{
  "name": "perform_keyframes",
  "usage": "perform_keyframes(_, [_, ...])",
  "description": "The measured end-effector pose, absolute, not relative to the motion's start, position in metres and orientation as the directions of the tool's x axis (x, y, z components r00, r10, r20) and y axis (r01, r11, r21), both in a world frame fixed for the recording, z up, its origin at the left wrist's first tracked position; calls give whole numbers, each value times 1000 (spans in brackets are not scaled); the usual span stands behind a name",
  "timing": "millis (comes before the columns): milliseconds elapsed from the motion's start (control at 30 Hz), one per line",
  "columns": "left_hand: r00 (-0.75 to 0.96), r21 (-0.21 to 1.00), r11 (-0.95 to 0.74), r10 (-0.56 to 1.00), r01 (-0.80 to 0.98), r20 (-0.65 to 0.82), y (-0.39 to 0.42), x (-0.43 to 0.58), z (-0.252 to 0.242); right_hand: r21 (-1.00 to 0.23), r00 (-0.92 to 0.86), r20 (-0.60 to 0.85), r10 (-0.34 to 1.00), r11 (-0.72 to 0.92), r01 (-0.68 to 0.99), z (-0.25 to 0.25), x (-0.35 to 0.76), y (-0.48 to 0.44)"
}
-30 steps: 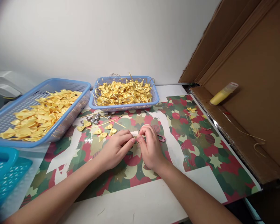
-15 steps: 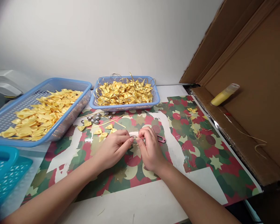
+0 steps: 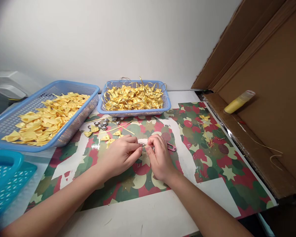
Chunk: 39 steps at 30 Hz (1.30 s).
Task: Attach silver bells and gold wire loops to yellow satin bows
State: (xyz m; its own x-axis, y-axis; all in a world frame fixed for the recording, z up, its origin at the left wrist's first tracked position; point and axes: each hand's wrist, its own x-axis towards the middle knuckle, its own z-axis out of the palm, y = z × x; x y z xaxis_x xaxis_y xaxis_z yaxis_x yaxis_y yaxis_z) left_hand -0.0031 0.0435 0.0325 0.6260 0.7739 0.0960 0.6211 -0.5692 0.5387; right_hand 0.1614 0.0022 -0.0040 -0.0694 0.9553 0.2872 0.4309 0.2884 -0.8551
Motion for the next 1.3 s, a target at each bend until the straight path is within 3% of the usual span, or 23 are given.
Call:
perform_keyframes(200, [714,503,-692,673,518,191,51,-10,28,-880,-157,232,960,276,387,-4,168,2])
perform_keyframes(367, [771,565,-723,597,397,222,56,-17,27,-891,-220,204,954,274,363,0,171,2])
perform_keyframes(733, [742,815,-520,646,254,181,53,-17,28,-845,-215,230,949,305,439,4,168,3])
perform_keyframes(867, [715,850,-467,678,243,168,51,-15,30,-827,-133,301,944,329,457,9,168,3])
perform_keyframes(1033, [704,834,-480,690,272,167,49,-13,29,-897,-11,313,950,300,324,10,170,1])
perform_keyframes(1300, [704,842,-470,691,266,163,48,-11,25,-986,8,115,993,113,125,12,167,1])
